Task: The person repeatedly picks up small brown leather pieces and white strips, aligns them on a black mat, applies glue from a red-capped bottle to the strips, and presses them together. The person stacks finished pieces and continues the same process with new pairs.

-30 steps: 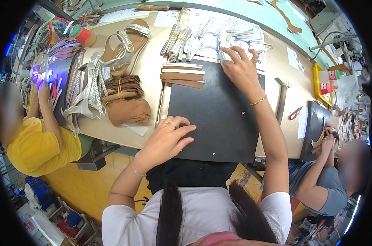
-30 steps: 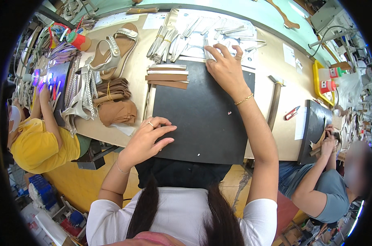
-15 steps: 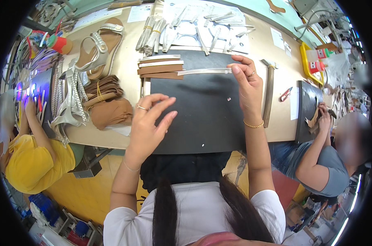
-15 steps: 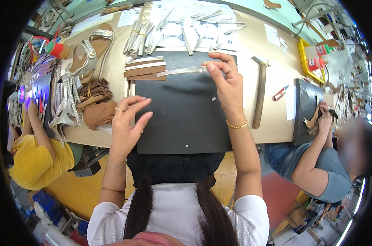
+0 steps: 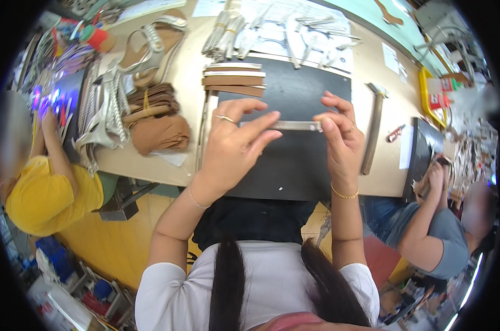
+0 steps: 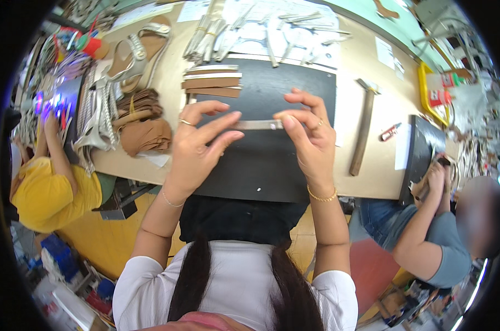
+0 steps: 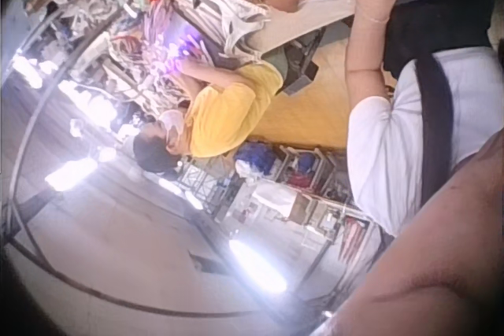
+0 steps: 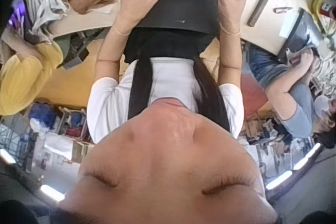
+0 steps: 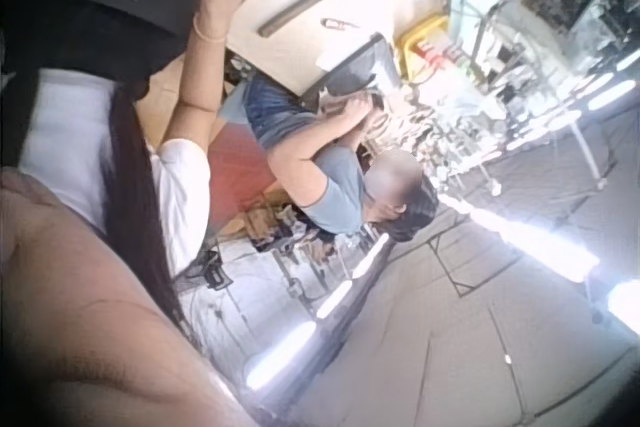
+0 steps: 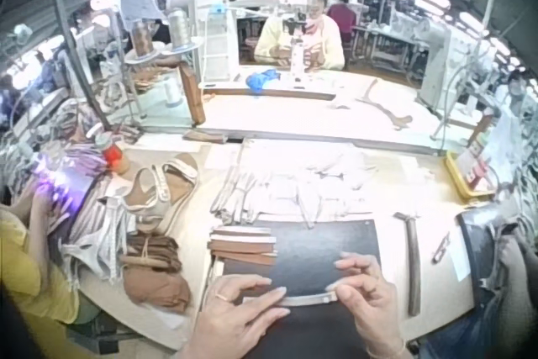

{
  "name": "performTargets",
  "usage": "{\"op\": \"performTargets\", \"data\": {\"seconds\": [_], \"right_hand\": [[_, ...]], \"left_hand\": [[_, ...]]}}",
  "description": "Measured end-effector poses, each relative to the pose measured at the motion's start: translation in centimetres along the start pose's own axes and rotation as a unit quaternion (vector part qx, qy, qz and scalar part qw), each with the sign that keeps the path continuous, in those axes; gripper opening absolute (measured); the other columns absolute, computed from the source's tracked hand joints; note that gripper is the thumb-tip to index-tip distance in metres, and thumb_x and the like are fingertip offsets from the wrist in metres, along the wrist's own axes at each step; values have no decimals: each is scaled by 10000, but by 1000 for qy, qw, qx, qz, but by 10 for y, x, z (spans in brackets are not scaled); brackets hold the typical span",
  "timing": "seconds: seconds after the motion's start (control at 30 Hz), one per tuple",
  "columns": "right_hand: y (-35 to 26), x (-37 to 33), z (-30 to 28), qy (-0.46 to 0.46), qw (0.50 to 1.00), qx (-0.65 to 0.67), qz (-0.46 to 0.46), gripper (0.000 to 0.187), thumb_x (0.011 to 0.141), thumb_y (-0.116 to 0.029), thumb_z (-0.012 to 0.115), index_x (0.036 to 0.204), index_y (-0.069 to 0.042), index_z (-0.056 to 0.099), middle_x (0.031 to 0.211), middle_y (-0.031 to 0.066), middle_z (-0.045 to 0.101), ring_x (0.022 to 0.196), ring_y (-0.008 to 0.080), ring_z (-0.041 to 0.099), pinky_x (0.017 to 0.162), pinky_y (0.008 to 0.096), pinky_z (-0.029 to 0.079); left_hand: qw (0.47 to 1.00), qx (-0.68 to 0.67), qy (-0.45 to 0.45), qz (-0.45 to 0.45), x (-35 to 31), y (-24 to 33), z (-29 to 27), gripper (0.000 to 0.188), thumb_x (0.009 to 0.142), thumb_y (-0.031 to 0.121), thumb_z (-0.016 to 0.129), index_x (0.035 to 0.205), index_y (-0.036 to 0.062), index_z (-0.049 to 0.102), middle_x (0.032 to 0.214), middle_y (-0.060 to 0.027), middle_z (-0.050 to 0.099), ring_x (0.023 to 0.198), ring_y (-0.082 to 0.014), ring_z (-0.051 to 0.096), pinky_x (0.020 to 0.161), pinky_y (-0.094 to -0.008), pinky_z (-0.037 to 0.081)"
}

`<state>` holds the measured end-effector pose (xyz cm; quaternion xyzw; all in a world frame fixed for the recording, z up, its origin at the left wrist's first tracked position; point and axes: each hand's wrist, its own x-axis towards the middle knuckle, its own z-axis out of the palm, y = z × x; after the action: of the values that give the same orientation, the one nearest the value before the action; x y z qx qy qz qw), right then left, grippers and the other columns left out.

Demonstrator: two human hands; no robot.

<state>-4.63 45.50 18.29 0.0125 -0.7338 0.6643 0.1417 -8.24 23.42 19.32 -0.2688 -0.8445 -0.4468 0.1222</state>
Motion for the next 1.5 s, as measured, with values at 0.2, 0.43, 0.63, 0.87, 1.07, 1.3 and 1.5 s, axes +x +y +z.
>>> {"op": "performTargets", "data": {"seconds": [0.2, 0.43, 0.63, 0.87, 1.07, 1.3, 1.5], "right_hand": [[3, -15, 6, -25, 999, 7, 22, 115, 944, -116, 679, 951, -47, 771, 1265, 102, 591, 1346, 285, 469, 1076, 431, 393], [-2, -19, 17, -21, 998, -35, 43, 199, 924, -135, 707, 1096, -45, 747, 1327, 115, 598, 1296, 246, 508, 1100, 389, 381], [5, -11, 25, 1, 997, -58, 54, 167, 901, -113, 744, 1050, -36, 742, 1240, 101, 639, 1174, 215, 569, 1011, 332, 433], [13, 2, 40, -19, 998, -28, 47, 86, 866, -64, 777, 863, -33, 697, 1067, 73, 652, 1049, 200, 605, 932, 324, 461], [9, 23, 64, -121, 990, -75, 12, 101, 873, -73, 764, 847, -26, 678, 1021, 79, 658, 1006, 187, 617, 902, 309, 459], [8, 54, 124, -251, 959, -130, 36, 166, 988, -126, 630, 1058, 5, 703, 882, 61, 718, 807, 124, 653, 776, 265, 497], [19, 81, 184, -330, 890, -299, -92, 390, 897, -214, 729, 1227, -19, 662, 1124, 136, 662, 1023, 253, 645, 875, 327, 511]], "left_hand": [[999, -9, -24, 25, -19, -2, -8, 229, 758, 164, 825, 964, 96, 749, 1044, -32, 655, 975, -251, 599, 872, -396, 433], [998, -38, -49, -26, -39, -9, -20, 203, 777, 122, 813, 950, 58, 730, 1036, -33, 648, 977, -247, 604, 889, -377, 447], [995, -60, -53, -64, -51, -15, -30, 199, 786, 112, 807, 960, 50, 732, 1035, -35, 646, 975, -250, 605, 883, -377, 459], [993, -68, -80, -51, -58, -21, -40, 168, 794, 127, 796, 932, 60, 729, 1025, -36, 647, 969, -234, 611, 877, -376, 457], [989, -61, -129, -44, -65, -24, -56, 172, 808, 158, 789, 950, 74, 739, 1048, -34, 657, 991, -235, 618, 893, -380, 462], [982, -57, -172, -59, -76, -23, -73, 167, 842, 176, 756, 972, 78, 718, 1087, -34, 635, 1059, -230, 587, 930, -379, 432], [977, -67, -188, -68, -85, -21, -83, 165, 847, 193, 754, 954, 72, 721, 1086, -43, 632, 1059, -237, 590, 946, -386, 430]]}}
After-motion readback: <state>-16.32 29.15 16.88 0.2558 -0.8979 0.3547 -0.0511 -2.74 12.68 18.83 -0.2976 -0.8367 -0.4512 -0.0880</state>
